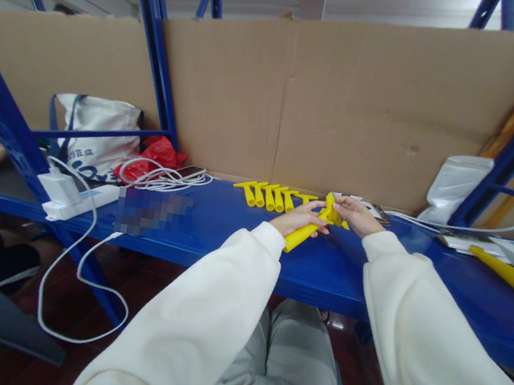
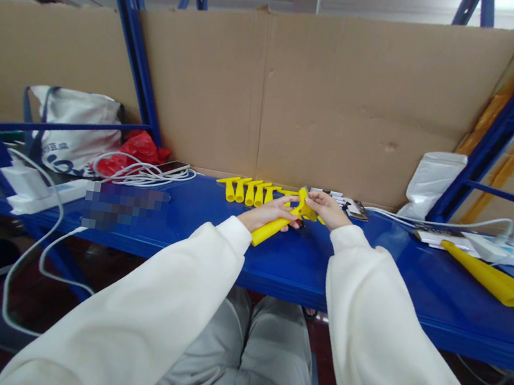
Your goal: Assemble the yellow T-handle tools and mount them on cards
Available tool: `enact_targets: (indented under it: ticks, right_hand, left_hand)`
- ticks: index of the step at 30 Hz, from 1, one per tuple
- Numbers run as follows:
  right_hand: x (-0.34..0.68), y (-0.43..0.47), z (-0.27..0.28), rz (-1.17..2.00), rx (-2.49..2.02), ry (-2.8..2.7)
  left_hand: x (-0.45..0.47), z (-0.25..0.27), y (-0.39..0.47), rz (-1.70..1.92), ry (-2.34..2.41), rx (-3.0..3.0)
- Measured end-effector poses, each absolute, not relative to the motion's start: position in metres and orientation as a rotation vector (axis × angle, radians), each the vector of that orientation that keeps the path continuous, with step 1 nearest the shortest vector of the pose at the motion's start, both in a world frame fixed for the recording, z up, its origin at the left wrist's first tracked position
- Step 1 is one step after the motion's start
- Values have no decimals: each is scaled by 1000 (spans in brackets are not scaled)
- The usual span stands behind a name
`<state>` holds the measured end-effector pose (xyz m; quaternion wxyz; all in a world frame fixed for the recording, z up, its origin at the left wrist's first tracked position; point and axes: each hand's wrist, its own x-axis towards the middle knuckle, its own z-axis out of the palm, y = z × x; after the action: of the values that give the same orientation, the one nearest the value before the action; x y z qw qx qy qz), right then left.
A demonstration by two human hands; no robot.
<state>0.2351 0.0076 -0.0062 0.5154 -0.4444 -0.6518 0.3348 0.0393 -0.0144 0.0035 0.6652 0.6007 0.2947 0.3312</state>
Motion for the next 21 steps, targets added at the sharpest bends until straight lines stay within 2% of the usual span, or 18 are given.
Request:
enact_targets:
  ticks: [15,18,21]
  right_hand:
    - [233,6,-6,795,-1075,-1566]
    - [235,11,-8,675,-1145,-1566]
    - [239,15,-9,409,-1274,-1563]
  left_hand:
    - [41,5,-18,762,649,1347]
    - [43,7,-18,813,641,1321]
    - [44,10,-16,890,679,1267]
